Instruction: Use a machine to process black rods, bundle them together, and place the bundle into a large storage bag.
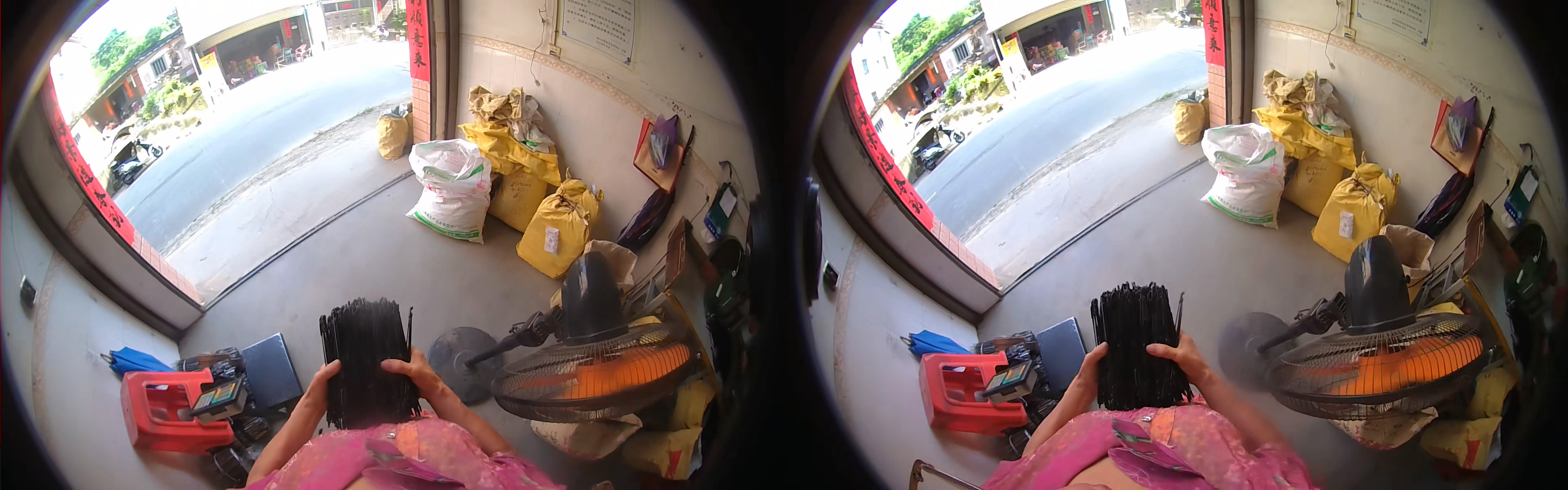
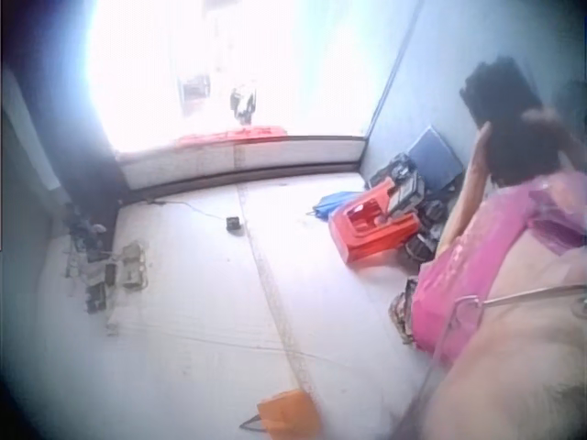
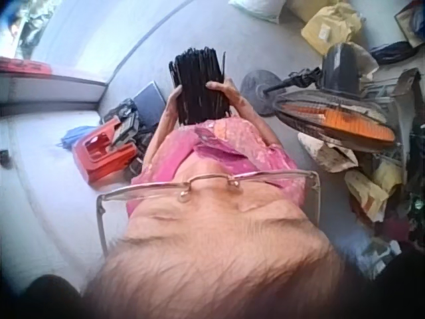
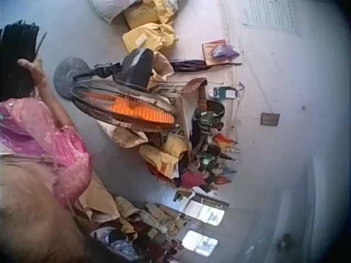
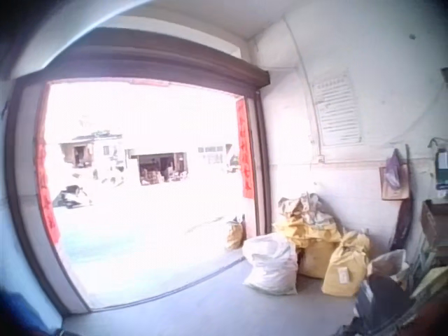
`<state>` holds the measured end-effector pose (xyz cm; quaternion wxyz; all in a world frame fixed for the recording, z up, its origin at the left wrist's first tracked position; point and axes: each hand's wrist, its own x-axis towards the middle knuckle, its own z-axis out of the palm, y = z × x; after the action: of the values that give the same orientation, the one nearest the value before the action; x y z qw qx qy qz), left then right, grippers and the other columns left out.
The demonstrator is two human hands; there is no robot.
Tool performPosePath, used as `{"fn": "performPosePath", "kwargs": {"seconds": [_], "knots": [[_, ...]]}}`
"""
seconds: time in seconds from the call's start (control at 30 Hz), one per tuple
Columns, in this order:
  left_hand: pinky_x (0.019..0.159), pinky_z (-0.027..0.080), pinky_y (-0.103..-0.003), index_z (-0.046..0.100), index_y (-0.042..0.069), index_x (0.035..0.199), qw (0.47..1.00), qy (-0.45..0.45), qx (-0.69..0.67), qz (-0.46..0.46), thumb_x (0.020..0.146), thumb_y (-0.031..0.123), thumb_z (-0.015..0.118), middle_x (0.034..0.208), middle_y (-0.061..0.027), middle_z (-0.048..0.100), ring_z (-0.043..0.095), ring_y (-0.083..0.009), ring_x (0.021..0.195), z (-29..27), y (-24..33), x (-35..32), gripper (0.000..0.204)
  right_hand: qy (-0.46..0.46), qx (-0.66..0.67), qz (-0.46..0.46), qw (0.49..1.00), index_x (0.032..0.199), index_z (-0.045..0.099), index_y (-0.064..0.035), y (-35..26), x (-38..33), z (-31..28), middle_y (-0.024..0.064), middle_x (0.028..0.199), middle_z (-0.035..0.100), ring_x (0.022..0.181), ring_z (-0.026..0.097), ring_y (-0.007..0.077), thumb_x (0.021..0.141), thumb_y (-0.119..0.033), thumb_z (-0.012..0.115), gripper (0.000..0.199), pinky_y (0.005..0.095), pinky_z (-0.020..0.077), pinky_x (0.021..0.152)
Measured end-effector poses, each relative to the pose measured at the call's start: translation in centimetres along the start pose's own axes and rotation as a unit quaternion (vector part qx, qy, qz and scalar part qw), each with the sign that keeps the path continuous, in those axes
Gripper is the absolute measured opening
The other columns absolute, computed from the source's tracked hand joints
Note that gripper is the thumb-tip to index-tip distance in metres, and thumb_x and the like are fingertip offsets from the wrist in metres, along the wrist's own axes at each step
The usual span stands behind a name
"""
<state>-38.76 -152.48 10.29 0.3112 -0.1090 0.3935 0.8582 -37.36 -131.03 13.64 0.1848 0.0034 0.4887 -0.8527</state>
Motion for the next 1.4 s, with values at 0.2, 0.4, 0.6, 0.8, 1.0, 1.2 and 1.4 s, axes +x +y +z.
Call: {"fn": "performPosePath", "kwargs": {"seconds": [0.2,0.4,0.6,0.8,1.0,1.2,1.4], "knots": [[0.066,0.050,-0.028,0.052,-0.004,0.104,0.997,-0.048,0.031,-0.055,0.075,0.033,0.057,0.092,-0.0131,0.060,0.060,-0.0192,0.076,-2.7,7.2,4.0,0.047,0.054,0.016,-0.034,0.998,0.111,0.045,0.0014,-0.3,6.5,2.5,0.0093,0.098,0.054,0.087,0.053,0.0168,0.067,-0.018,0.069,0.054,0.0294,0.0448,0.076],[0.072,0.048,-0.031,0.051,-0.002,0.106,0.988,-0.044,0.124,-0.080,0.074,0.037,0.056,0.095,-0.0116,0.059,0.059,-0.0200,0.080,-0.8,11.1,10.8,0.051,0.125,0.024,-0.087,0.988,0.110,0.046,0.0013,-2.4,10.6,0.6,0.0084,0.096,0.054,0.084,0.054,0.0154,0.069,-0.020,0.066,0.051,0.0275,0.0450,0.071],[0.086,0.042,-0.037,0.045,0.001,0.116,0.981,-0.102,0.112,-0.116,0.077,0.043,0.049,0.107,-0.0134,0.054,0.053,-0.0258,0.096,0.3,14.1,19.5,0.057,0.164,-0.022,-0.152,0.974,0.116,0.042,0.0017,-3.8,17.2,-4.5,0.0111,0.106,0.052,0.099,0.049,0.0199,0.065,-0.026,0.069,0.065,0.0305,0.0374,0.087],[0.080,0.045,-0.040,0.043,0.006,0.118,0.967,-0.132,0.199,-0.090,0.075,0.053,0.045,0.110,-0.0135,0.051,0.053,-0.0282,0.094,5.6,17.4,29.0,0.063,0.152,0.047,-0.180,0.971,0.116,0.042,0.0015,-8.5,23.8,-10.3,0.0109,0.105,0.052,0.097,0.050,0.0201,0.063,-0.026,0.069,0.065,0.0301,0.0396,0.085],[0.081,0.044,-0.039,0.042,0.006,0.118,0.938,-0.221,0.221,-0.149,0.075,0.052,0.047,0.111,-0.0128,0.050,0.052,-0.0273,0.095,12.7,15.6,39.2,0.063,0.200,0.050,-0.221,0.953,0.113,0.044,0.0022,-14.5,25.3,-15.5,0.0112,0.102,0.053,0.095,0.050,0.0192,0.063,-0.024,0.069,0.062,0.0304,0.0403,0.082],[0.082,0.043,-0.039,0.042,0.006,0.118,0.839,-0.388,0.271,-0.268,0.075,0.051,0.048,0.111,-0.0120,0.050,0.051,-0.0264,0.096,21.1,10.1,49.0,0.063,0.380,0.039,-0.335,0.862,0.110,0.048,0.0009,-16.3,25.9,-21.6,0.0116,0.097,0.057,0.088,0.054,0.0204,0.058,-0.024,0.071,0.061,0.0315,0.0433,0.077],[0.083,0.042,-0.038,0.042,0.007,0.119,0.738,-0.496,0.315,-0.331,0.074,0.051,0.049,0.112,-0.0112,0.049,0.050,-0.0255,0.097,27.2,9.3,56.9,0.063,0.525,0.051,-0.417,0.740,0.110,0.048,0.0008,-18.6,24.8,-25.2,0.0113,0.097,0.057,0.088,0.054,0.0206,0.059,-0.023,0.070,0.060,0.0313,0.0428,0.079]]}}
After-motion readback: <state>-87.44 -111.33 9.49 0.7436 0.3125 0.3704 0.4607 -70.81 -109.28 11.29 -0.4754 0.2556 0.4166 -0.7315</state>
